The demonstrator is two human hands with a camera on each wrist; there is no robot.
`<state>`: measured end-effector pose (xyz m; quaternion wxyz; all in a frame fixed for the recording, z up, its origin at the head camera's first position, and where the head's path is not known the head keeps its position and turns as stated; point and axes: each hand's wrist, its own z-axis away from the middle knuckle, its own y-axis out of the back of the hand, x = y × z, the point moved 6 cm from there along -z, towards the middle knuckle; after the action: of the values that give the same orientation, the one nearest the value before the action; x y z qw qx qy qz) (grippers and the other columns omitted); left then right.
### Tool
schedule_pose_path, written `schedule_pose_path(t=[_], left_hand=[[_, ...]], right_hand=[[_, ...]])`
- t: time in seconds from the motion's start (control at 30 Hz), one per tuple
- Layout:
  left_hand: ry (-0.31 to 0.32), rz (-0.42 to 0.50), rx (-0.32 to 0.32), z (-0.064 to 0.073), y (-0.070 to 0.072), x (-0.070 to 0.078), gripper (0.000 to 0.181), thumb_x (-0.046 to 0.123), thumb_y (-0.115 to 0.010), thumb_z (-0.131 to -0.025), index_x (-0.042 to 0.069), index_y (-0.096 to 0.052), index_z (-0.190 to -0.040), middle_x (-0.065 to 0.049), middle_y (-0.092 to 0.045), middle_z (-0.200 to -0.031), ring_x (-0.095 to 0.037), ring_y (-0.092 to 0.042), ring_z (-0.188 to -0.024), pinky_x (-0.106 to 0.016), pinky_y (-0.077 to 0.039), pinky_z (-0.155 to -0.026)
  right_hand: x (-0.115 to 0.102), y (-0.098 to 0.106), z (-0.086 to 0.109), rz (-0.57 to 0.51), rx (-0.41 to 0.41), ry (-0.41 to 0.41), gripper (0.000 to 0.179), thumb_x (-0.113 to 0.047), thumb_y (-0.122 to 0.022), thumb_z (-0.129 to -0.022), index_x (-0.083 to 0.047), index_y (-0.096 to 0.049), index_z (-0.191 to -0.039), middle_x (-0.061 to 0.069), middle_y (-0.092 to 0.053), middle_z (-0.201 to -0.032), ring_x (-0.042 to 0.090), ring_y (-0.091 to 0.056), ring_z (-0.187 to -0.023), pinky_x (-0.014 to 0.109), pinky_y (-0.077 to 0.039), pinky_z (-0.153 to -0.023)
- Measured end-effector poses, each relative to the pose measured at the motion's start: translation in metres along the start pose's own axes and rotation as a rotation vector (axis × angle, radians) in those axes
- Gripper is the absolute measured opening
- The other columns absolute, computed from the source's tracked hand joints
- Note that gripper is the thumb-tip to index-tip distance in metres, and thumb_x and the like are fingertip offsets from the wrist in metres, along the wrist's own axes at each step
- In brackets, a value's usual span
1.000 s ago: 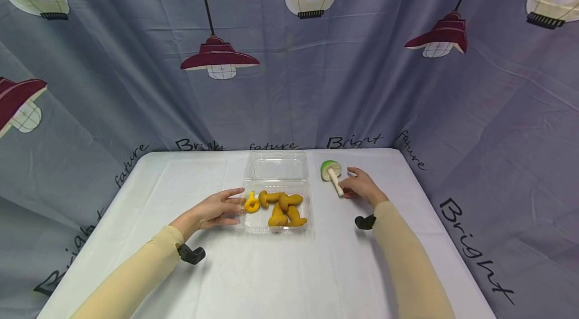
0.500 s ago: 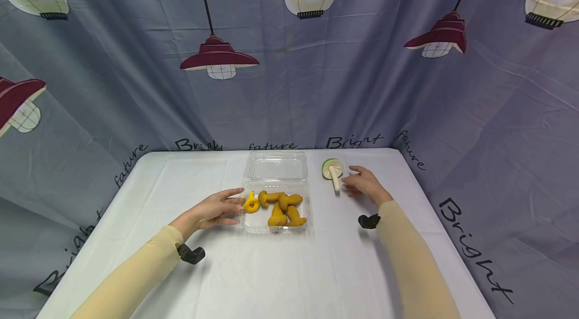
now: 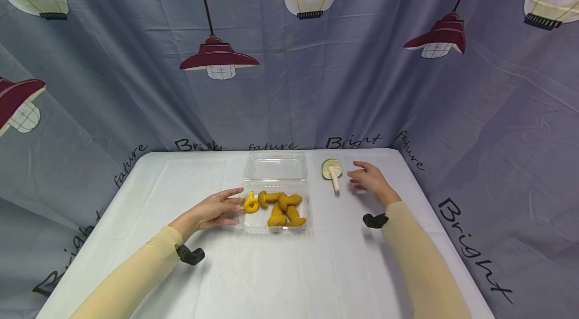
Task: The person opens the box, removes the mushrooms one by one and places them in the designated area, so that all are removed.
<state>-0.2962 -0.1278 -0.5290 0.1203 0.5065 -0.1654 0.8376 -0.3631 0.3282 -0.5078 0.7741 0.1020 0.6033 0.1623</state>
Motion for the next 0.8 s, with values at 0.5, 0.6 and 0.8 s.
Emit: schedule_pose_path(t=[0.5,0.6,0.8], left_hand=[[-0.006,0.005,-0.002,0.002,-0.001,-0.001,0.073,-0.003,-0.063,-0.099,0.017,-0.031,-0.162,-0.023,-0.027,-0.164,-0.035,-0.057,-0.13,-0.041,-0.062,-0.086],[-0.004,0.006,-0.003,0.002,-0.001,-0.001,0.074,-0.002,-0.064,-0.099,0.017,-0.031,-0.162,-0.023,-0.027,-0.164,-0.035,-0.056,-0.13,-0.042,-0.062,-0.087],[0.002,0.01,0.0,0.001,-0.001,-0.001,0.074,-0.002,-0.064,-0.099,0.017,-0.031,-0.162,-0.023,-0.026,-0.165,-0.035,-0.054,-0.132,-0.042,-0.062,-0.088]], right_hand=[[-0.03,-0.004,0.008,-0.04,-0.04,0.119,0.07,-0.018,-0.064,-0.103,-0.003,-0.027,-0.161,0.028,-0.047,-0.144,0.041,-0.055,-0.126,0.046,-0.056,-0.101],[-0.039,-0.013,0.013,-0.034,-0.071,0.147,0.07,-0.018,-0.065,-0.103,-0.001,-0.029,-0.16,0.029,-0.05,-0.142,0.043,-0.054,-0.127,0.049,-0.055,-0.102],[-0.054,-0.034,0.02,-0.006,-0.144,0.227,0.068,-0.019,-0.067,-0.102,-0.003,-0.034,-0.158,0.027,-0.05,-0.146,0.039,-0.055,-0.128,0.05,-0.053,-0.104]])
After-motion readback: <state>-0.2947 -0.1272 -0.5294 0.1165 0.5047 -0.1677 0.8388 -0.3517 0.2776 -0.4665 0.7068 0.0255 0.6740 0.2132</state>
